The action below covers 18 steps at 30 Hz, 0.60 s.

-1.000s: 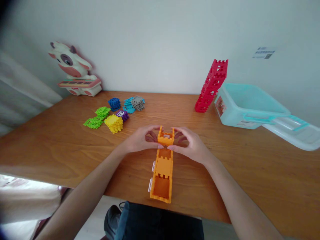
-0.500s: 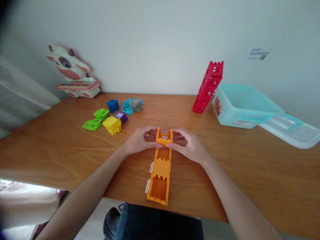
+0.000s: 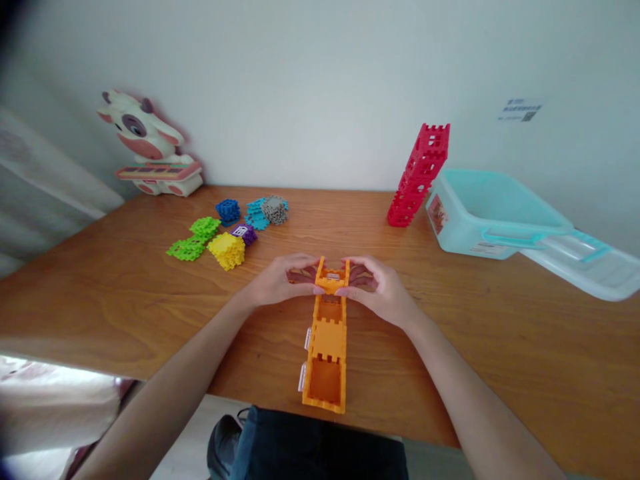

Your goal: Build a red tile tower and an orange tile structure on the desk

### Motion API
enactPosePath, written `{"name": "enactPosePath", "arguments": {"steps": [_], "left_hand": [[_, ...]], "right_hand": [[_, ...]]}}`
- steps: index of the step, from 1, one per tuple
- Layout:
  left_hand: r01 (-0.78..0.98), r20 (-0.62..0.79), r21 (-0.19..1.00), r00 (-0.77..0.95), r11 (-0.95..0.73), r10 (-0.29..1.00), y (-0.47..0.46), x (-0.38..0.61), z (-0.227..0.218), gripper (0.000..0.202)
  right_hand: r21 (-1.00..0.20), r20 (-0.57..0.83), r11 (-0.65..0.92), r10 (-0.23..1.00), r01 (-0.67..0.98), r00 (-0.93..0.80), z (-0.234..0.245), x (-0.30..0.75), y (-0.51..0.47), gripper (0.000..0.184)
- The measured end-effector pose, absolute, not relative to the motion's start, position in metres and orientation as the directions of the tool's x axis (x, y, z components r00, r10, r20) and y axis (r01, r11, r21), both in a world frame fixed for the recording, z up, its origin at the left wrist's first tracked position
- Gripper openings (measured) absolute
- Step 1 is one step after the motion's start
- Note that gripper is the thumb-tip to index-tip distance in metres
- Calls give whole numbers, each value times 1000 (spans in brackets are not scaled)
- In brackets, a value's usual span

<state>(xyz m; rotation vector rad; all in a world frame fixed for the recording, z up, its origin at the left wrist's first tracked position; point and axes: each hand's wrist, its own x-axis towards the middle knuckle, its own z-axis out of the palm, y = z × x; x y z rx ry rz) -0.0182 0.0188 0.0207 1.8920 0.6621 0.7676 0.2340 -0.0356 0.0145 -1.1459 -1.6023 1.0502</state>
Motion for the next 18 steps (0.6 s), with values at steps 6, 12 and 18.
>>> {"name": "enactPosePath", "arguments": {"steps": [6,12,18], "left_hand": [[188,198,901,624,-391,756,18,-18,25,52],[211,191,901,590,-378,785,13,-17,26,58],[205,181,914,566,-350,804,12,-15,20,60]], "right_hand": [[-936,188,233,965,265,-186,18,234,-37,54],[-910,196,261,956,321,-220,17,237,-37,62],[-934,143,211,960,290,-240,15,237,-37,68]]}}
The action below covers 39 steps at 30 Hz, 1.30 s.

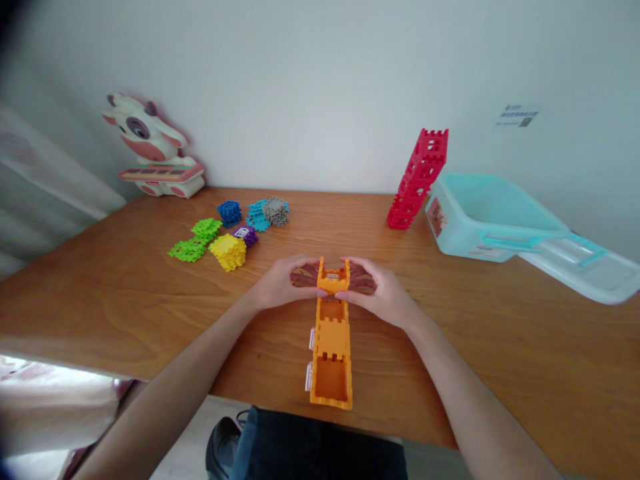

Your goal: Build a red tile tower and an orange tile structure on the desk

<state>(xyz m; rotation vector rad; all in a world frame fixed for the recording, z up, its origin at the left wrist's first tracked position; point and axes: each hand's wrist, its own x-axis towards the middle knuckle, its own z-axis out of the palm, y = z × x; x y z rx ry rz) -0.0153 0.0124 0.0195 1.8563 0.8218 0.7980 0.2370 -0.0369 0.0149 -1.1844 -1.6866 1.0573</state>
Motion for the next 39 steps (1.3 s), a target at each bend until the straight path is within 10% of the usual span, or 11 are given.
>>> {"name": "enactPosePath", "arguments": {"steps": [14,24,39], "left_hand": [[138,47,981,523,-139,851,16,-15,13,61],[239,151,934,409,-265,900,23,-20,8,73],[320,177,881,461,-349,870,27,-20,-6,60]], "right_hand": [[-868,28,182,947,461,-321,32,256,-41,64],[-512,91,338,935,789,-342,39,252,-45,56],[-215,465,444,830,870,-308,27,272,-28,42]]}}
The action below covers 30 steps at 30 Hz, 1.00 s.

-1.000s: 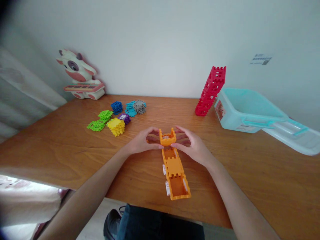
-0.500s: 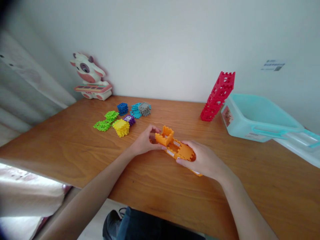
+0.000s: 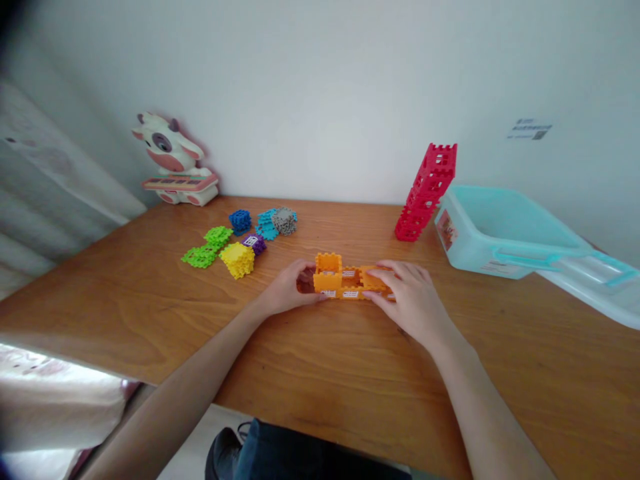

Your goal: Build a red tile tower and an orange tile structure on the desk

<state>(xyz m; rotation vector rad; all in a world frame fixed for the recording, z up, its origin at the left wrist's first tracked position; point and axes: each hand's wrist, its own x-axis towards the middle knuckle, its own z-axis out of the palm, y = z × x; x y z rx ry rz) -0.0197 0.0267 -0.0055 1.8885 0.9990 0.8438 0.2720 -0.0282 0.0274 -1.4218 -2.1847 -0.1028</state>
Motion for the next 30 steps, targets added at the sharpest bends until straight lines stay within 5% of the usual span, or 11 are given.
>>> {"name": "enactPosePath", "arguments": {"steps": [5,17,25,30], "left_hand": [[320,228,878,378,-357,897,22,-16,1,58],[-89,256,964,81,-249,963,28,-16,19,58],[-326,-35,945,-68,11,997,38,-18,19,49],[-395,-177,905,-13,157,984,36,-17,26,32]], "right_hand": [[-202,514,388,824,899,-240,19,265,-26,44],[-390,568,457,803,800,-181,15,254,-26,42],[-418,482,470,840,777,-249,13,253,-30,69],[-482,433,415,878,772,-202,6,252,-28,55]]}}
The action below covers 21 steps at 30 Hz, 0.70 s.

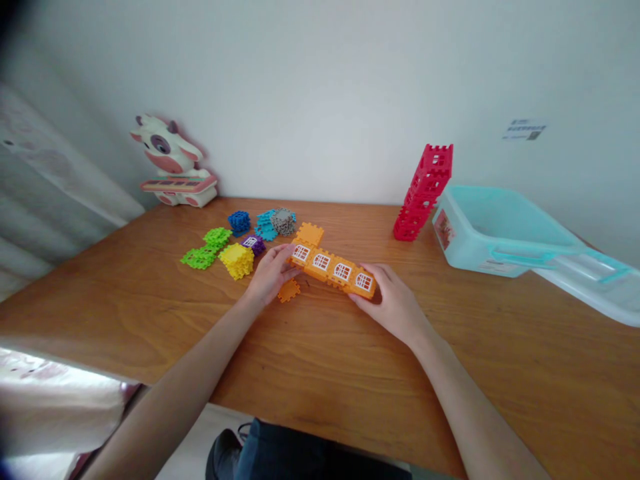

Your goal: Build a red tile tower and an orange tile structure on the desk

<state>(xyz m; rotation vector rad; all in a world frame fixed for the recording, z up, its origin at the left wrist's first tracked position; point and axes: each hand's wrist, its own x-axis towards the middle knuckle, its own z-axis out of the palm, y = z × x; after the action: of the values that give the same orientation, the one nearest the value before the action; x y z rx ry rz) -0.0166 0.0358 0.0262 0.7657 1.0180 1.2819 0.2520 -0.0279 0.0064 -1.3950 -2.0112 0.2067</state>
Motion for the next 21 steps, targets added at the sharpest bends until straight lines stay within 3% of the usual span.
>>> {"name": "enactPosePath", "arguments": {"steps": [7,11,14,18,21], "left_hand": [[-314,-185,929,56,194,981,36,-16,24,26],[-45,-161,985,93,166,982,38,-16,12,28],[234,-12,972,142,-22,990,35,-17,7,35],[575,140,759,316,-306,938,28,-24,12,38],[652,226,491,545,-577,807,28,-32,17,40]], "right_hand": [[-672,283,273,954,688,-102,-2,259,-23,59],[-636,322,312,939,706,-125,-3,272,-18,62],[-580,354,334,925,743,-140,-2,283,-15,62],[-467,392,364,902,806,-181,-3,297,-12,65],[-385,420,380,883,841,-207,-7,311,-8,65]]}}
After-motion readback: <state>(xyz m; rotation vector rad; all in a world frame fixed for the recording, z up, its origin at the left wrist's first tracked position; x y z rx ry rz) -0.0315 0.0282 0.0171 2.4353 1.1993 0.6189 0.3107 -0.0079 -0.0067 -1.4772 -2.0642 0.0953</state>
